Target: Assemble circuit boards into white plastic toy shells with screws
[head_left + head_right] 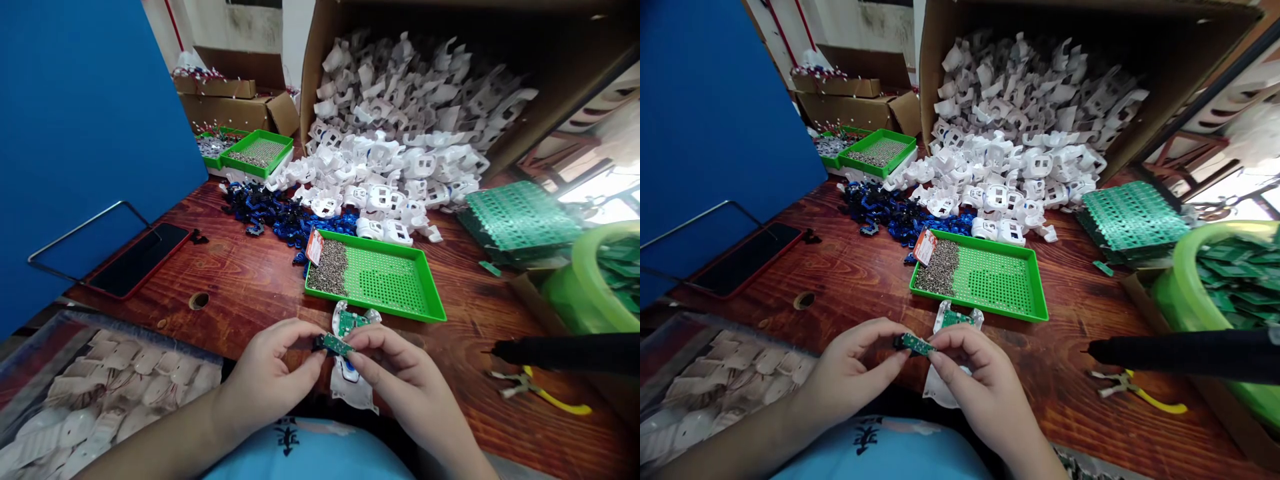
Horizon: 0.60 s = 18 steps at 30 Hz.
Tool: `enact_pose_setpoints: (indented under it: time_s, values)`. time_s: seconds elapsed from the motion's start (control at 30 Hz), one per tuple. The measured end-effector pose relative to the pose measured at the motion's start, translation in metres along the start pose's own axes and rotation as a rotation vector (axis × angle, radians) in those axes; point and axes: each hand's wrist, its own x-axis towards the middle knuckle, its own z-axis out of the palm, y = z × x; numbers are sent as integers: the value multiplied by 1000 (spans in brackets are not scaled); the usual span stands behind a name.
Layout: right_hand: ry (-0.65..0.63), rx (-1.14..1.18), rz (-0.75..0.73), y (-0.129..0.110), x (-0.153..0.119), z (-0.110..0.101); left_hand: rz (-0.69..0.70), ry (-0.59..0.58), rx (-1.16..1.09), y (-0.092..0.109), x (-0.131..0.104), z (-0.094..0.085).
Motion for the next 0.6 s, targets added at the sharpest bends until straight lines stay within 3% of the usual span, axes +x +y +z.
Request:
enact_pose_setpoints:
  time_s: [0.4, 0.6]
  values:
    - [-21, -91, -3, 0, 0, 0, 9, -132, 58, 6, 1, -7]
    - [33, -128, -66, 5, 1, 9, -157, -113, -74, 6, 2, -7]
